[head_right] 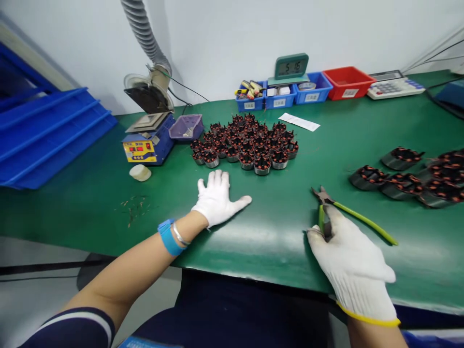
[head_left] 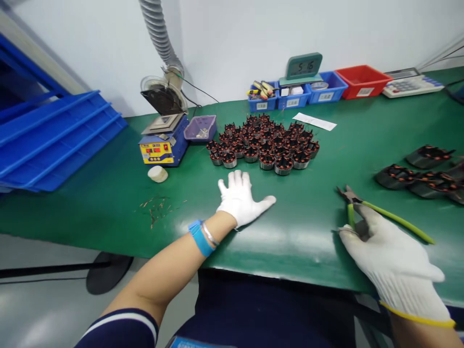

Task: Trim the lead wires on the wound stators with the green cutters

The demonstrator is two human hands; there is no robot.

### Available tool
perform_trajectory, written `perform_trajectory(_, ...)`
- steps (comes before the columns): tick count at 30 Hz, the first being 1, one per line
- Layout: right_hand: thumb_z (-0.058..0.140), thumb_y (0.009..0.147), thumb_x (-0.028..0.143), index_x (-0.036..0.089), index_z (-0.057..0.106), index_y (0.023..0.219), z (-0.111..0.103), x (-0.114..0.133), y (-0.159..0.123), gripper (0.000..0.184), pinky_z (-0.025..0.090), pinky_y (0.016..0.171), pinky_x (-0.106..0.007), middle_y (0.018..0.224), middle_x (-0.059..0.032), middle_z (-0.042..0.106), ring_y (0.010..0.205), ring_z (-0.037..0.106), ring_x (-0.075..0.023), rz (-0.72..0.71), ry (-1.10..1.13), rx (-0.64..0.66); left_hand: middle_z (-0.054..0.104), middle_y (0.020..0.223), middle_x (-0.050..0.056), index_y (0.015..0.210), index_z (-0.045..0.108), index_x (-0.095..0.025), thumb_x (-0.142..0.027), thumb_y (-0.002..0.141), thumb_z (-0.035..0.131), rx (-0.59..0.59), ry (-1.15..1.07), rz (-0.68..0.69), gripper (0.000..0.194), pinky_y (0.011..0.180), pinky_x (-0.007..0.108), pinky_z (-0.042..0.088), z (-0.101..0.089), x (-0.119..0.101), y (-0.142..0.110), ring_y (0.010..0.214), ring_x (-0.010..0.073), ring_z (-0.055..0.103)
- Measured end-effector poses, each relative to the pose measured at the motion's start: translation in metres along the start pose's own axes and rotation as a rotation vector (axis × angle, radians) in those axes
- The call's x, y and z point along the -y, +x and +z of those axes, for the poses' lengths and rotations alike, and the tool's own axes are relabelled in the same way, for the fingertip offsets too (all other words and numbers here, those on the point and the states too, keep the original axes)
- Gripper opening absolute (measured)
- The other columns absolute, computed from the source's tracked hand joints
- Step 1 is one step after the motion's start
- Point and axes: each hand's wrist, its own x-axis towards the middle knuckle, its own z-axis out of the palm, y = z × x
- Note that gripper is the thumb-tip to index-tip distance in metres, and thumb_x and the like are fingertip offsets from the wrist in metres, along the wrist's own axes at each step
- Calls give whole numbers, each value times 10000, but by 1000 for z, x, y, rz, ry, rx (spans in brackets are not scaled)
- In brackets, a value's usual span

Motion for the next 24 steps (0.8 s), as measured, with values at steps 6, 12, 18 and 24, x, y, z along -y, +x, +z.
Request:
perform_trajectory(6,462,827,533,233,548,1351,5,-5,2,611,488,545,-445,912,-139,696,595,614,-325,-54,1,26,352,1512,253,1380,450,-100,-667,802,485,-277,144,-257,811,1102,666,167,-15,83,-8,1421,440,246)
perform_trajectory(12,463,830,522,252,577,1306,7,-6,1,559,502,565,-457,903,-133,697,629,631,-336,-84,-9,-16,317,1561,140,1285,560,-190,-437,785,591,-429,7,-223,558,1149,532,229,-8,97,52,1458,353,227)
perform_trajectory(18,468,829,507,218,568,1311,4,-1,0,571,523,658,-461,952,-131,689,759,656,-342,-23,23,37,449,1483,111,918,651,-185,-316,752,648,-394,-124,-182,211,1136,531,302,-8,97,56,1446,359,259)
perform_trajectory(24,513,797,500,138,496,1374,-2,26,-6,681,508,866,-479,1316,-187,549,1132,570,-388,-295,35,-166,526,1410,138,876,588,-194,-270,760,633,-278,-315,347,145,1089,464,414,-16,77,-25,1352,294,446)
